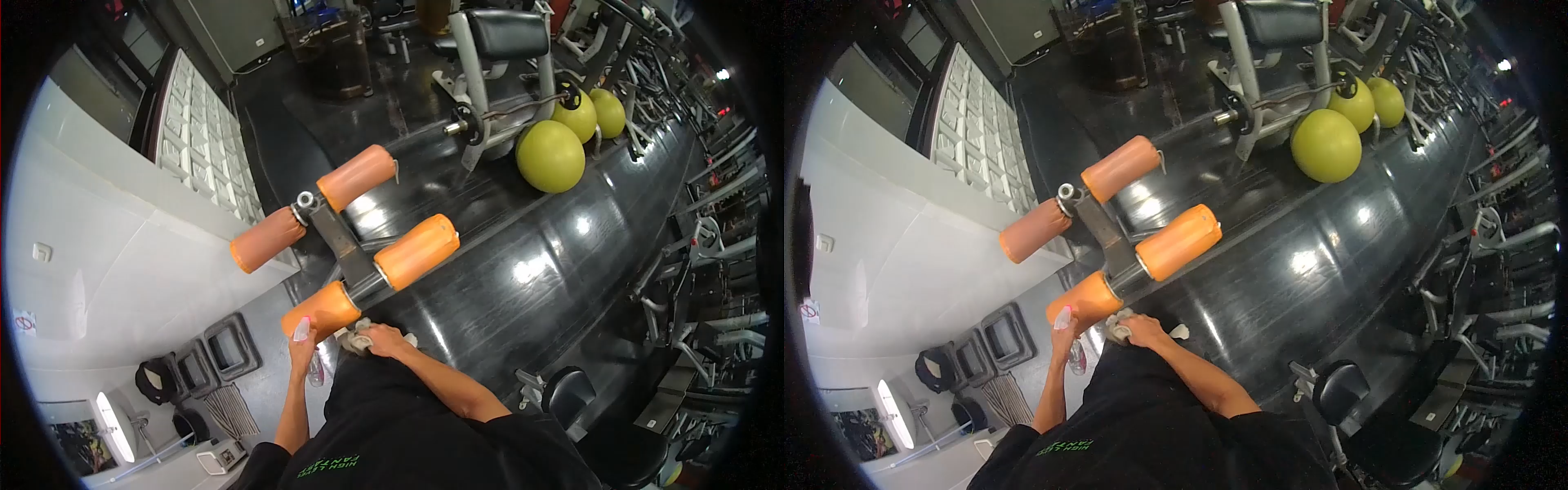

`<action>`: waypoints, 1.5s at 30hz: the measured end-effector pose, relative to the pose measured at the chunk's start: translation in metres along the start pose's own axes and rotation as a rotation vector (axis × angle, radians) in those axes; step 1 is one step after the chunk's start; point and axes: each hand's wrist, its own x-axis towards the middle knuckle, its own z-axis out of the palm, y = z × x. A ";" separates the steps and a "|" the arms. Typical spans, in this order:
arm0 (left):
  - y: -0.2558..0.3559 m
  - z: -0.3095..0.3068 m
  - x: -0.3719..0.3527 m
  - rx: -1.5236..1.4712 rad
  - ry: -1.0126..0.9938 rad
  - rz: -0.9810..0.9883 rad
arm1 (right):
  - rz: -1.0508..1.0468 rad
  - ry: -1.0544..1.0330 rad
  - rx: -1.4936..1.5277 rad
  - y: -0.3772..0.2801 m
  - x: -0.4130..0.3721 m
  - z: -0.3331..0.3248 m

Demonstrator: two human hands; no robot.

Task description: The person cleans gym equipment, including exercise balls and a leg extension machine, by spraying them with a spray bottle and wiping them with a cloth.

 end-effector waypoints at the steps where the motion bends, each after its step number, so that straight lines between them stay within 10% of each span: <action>1: 0.012 0.009 -0.003 -0.004 -0.007 0.009 | 0.085 -0.088 0.030 0.014 -0.007 0.002; 12: 0.112 0.130 -0.031 -0.041 -0.360 0.171 | 0.567 0.582 0.660 0.122 -0.082 -0.055; 26: 0.193 0.279 -0.030 -0.147 -0.742 0.182 | 0.547 1.024 1.684 0.182 -0.158 -0.137; 45: 0.365 0.592 -0.025 -0.084 -1.342 0.201 | 0.661 1.723 2.254 0.351 -0.309 -0.131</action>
